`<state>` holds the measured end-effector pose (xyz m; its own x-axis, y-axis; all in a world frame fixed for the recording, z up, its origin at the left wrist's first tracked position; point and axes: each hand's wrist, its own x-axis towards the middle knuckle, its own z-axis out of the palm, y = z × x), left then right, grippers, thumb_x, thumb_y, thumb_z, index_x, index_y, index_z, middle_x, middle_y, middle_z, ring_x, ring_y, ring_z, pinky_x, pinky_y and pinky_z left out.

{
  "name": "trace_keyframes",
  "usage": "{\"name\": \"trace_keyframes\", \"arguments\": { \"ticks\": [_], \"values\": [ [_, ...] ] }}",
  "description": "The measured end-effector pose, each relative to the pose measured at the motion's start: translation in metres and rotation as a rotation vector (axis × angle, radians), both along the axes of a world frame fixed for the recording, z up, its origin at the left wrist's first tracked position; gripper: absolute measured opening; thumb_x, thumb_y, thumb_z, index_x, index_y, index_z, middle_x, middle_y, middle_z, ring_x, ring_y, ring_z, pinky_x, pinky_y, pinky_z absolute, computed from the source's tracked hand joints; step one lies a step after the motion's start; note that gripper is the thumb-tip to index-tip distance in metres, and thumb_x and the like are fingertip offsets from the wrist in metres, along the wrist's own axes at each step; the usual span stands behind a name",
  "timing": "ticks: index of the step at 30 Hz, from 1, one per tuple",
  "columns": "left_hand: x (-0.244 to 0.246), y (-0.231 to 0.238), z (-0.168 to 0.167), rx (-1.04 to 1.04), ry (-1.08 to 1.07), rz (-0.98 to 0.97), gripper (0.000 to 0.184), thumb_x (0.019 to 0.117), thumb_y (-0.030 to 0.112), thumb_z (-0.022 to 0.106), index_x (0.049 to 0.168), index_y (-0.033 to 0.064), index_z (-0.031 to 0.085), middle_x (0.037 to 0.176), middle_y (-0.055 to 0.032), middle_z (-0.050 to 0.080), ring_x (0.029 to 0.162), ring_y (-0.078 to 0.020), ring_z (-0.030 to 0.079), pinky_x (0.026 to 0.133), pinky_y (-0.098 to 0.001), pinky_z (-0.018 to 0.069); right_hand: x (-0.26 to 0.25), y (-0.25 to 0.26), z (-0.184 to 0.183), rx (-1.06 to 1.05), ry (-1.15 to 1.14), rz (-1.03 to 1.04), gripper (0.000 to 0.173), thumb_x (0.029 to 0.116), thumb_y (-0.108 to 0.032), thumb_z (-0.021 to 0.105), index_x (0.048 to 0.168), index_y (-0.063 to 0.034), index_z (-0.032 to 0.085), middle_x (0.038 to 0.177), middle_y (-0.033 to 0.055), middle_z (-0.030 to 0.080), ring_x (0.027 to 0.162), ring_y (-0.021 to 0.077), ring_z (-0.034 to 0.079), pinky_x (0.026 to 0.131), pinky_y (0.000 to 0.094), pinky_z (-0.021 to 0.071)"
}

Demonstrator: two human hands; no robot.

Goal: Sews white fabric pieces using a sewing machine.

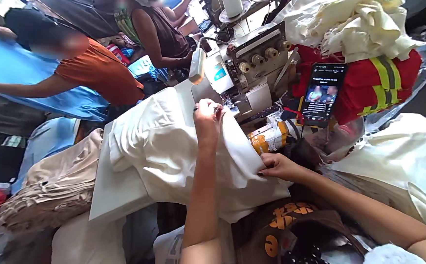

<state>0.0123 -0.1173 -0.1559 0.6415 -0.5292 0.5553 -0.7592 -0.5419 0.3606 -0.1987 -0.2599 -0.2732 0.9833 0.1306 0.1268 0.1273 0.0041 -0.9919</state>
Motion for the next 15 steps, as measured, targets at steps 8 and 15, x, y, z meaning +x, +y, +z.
{"name": "trace_keyframes", "arguments": {
  "ticks": [8, 15],
  "values": [
    [-0.080, -0.019, -0.035, 0.212, -0.242, 0.260, 0.029, 0.1026, 0.013, 0.059, 0.129, 0.0070, 0.070, 0.129, -0.0131, 0.068, 0.124, -0.0314, 0.062, 0.106, -0.0498, 0.0452, -0.025, 0.011, -0.007, 0.021, 0.069, 0.059, 0.013, 0.0911, -0.010, 0.071, 0.091, 0.0026, 0.074, 0.090, 0.0056, 0.071, 0.086, 0.0008, 0.064, 0.080, 0.0188, 0.0527],
    [-0.071, -0.026, -0.031, 0.188, -0.193, 0.247, 0.030, 0.1074, 0.016, 0.050, 0.128, 0.0003, 0.066, 0.130, -0.0172, 0.068, 0.129, -0.0349, 0.061, 0.114, -0.0553, 0.0392, -0.025, 0.008, 0.003, -0.012, -0.024, -0.040, 0.017, 0.0959, -0.012, 0.067, 0.091, 0.0039, 0.074, 0.090, 0.0081, 0.070, 0.090, 0.0035, 0.063, 0.083, 0.0186, 0.0513]
  ]
}}
